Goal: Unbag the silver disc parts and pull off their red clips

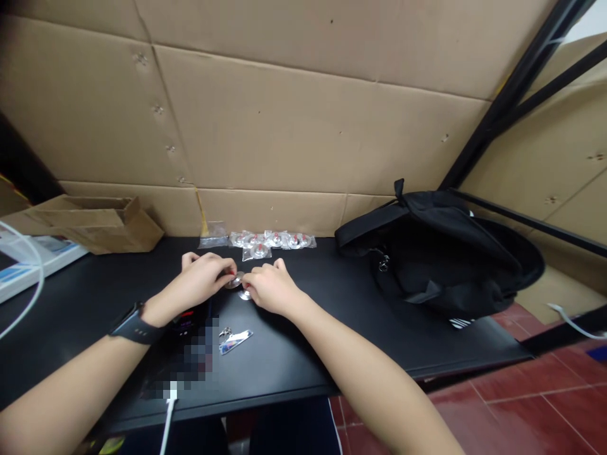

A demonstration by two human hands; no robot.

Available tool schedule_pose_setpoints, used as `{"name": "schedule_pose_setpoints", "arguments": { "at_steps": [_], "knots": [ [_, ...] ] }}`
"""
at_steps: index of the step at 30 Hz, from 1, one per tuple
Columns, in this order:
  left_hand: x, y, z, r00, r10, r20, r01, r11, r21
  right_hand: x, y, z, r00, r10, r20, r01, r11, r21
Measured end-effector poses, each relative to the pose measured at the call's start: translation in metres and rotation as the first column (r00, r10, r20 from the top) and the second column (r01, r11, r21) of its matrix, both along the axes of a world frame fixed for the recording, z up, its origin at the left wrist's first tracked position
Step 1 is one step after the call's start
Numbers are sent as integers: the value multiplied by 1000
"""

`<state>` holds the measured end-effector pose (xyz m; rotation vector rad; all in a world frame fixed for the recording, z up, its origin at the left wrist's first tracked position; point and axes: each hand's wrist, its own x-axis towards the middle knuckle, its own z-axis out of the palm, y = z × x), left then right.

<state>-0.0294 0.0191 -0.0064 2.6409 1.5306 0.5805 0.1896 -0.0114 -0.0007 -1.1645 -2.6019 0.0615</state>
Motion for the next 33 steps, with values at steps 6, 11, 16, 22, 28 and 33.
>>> {"name": "schedule_pose_setpoints", "arguments": {
  "at_steps": [6, 11, 16, 22, 28, 33],
  "knots": [
    [2, -2, 7, 995, 45, 86, -40, 997, -65, 7, 11, -3, 923, -133, -362, 99, 989, -110],
    [7, -5, 15, 956, 98, 277, -51, 984, -173, 10, 19, -12, 700, -190, -689, 63, 977, -205],
    [11, -6, 14, 917, 87, 389, -18, 984, -176, 5, 22, -17, 561, -195, -805, -80, 955, -286],
    [16, -9, 13, 896, 45, 441, 36, 984, -174, -3, 15, -16, 418, -388, -822, -194, 845, -498],
    [18, -10, 13, 885, 69, 460, 25, 980, -196, -3, 11, -13, 328, -452, -829, -359, 752, -552],
    [17, -11, 14, 900, 66, 431, 19, 981, -191, 1, 10, -9, 328, -447, -832, -437, 709, -554]
  ]
}}
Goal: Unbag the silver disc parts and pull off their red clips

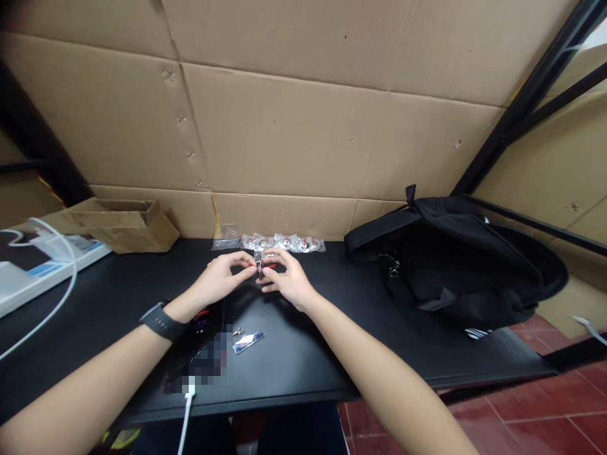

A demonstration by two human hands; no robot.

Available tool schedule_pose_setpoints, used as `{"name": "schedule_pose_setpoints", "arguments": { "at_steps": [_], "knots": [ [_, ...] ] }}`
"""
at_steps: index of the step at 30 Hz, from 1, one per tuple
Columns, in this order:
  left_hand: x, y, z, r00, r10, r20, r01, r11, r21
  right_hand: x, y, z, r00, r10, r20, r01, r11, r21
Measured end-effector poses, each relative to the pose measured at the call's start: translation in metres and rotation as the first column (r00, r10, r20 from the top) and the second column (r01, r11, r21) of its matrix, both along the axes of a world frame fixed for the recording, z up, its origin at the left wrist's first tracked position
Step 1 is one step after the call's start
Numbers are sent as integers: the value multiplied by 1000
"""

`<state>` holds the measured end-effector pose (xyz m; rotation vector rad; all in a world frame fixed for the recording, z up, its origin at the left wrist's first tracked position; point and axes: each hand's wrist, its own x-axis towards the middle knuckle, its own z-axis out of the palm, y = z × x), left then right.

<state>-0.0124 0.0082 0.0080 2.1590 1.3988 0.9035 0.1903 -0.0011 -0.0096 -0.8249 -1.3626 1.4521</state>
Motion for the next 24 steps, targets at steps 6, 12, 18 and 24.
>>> {"name": "schedule_pose_setpoints", "arguments": {
  "at_steps": [6, 12, 18, 24],
  "knots": [
    [-4, 5, -3, 996, -65, -66, 65, 998, -12, 3, 2, 0, 998, 49, 31, -47, 998, -52],
    [-29, 25, -8, 981, -85, -177, 95, 994, 48, 10, 3, -1, 992, 46, 117, -46, 999, -3],
    [-61, 47, -22, 883, 273, -381, -232, 961, 150, 19, 4, 0, 966, 39, 255, -73, 990, 122],
    [-69, 62, -37, 859, 249, -448, -219, 968, 119, 27, 8, 4, 874, -153, 461, -48, 917, 395]
  ]
}}
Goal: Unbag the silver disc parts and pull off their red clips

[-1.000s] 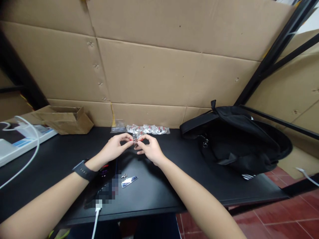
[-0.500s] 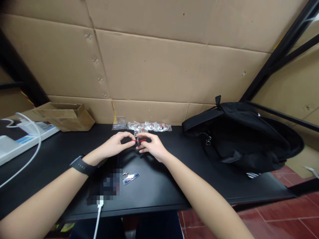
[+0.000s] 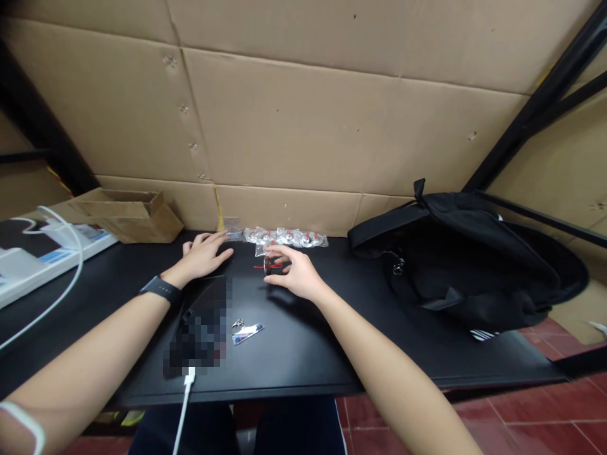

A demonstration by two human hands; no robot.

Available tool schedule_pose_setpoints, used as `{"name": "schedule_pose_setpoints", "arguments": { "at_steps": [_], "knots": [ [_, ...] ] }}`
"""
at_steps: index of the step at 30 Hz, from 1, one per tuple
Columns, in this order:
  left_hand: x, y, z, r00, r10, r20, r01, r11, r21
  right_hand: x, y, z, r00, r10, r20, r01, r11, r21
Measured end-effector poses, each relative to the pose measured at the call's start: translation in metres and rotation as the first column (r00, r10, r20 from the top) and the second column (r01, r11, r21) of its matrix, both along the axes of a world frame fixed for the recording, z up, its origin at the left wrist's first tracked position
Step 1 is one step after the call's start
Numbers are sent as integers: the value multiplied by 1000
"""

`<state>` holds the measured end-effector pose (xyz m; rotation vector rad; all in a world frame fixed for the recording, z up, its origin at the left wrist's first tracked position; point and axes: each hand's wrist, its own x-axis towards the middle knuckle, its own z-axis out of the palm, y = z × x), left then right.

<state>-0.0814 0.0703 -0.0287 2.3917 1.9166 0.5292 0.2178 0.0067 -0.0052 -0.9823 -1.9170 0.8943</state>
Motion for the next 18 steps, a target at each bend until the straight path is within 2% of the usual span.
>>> {"name": "schedule_pose_setpoints", "arguments": {
  "at_steps": [3, 5, 11, 14, 18],
  "knots": [
    [-1, 5, -5, 1000, -24, 4, 25, 998, -56, 3, 0, 3, 992, -16, 126, -5, 987, 162],
    [-1, 7, -8, 999, -38, -17, 36, 997, -64, 5, -1, 5, 989, 7, 147, -38, 977, 209],
    [0, 2, -5, 993, -57, -102, 56, 998, -8, 7, -1, 6, 982, 88, 168, -126, 966, 228],
    [5, -8, 2, 986, -106, -130, 106, 994, -10, 8, 0, 5, 976, 126, 175, -162, 964, 208],
    [18, -28, 10, 975, -171, -145, 166, 985, -43, 11, 1, 6, 969, 118, 218, -173, 951, 256]
  ]
}}
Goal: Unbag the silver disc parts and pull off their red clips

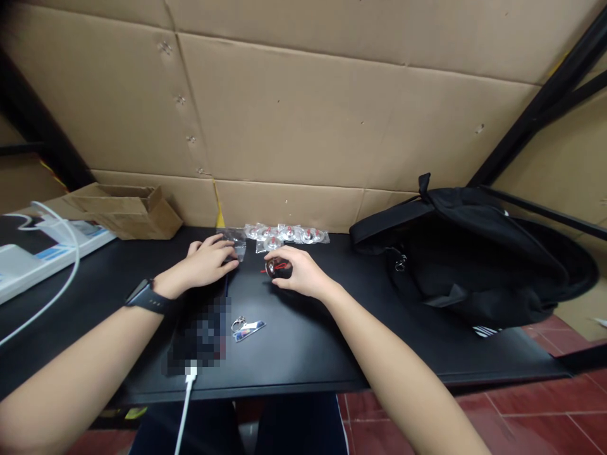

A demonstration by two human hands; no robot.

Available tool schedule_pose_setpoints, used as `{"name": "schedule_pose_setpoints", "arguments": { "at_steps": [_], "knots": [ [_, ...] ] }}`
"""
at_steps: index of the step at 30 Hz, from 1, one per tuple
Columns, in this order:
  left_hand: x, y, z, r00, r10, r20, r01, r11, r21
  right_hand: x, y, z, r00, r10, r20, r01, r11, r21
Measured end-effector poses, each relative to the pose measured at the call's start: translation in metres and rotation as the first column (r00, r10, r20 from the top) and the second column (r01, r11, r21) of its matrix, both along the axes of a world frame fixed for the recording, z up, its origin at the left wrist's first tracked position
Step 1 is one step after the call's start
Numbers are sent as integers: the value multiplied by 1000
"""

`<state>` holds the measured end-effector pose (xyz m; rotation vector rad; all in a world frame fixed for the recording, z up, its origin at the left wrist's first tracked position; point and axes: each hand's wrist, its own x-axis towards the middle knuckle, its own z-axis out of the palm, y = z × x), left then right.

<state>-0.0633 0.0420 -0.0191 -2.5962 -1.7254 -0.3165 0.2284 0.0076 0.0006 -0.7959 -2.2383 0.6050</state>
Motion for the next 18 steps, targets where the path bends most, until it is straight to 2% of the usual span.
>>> {"name": "schedule_pose_setpoints", "arguments": {
  "at_steps": [5, 11, 18],
  "knots": [
    [16, -22, 5, 994, -111, 2, 110, 993, -42, 5, 2, 2, 999, -25, 47, 23, 999, 31],
    [29, -37, 10, 977, -211, -18, 209, 975, -76, 14, 7, 3, 995, -58, 82, 56, 998, 28],
    [46, -54, 12, 873, -483, 72, 489, 865, -112, 22, 4, 10, 959, -121, 255, 121, 993, 17]
  ]
}}
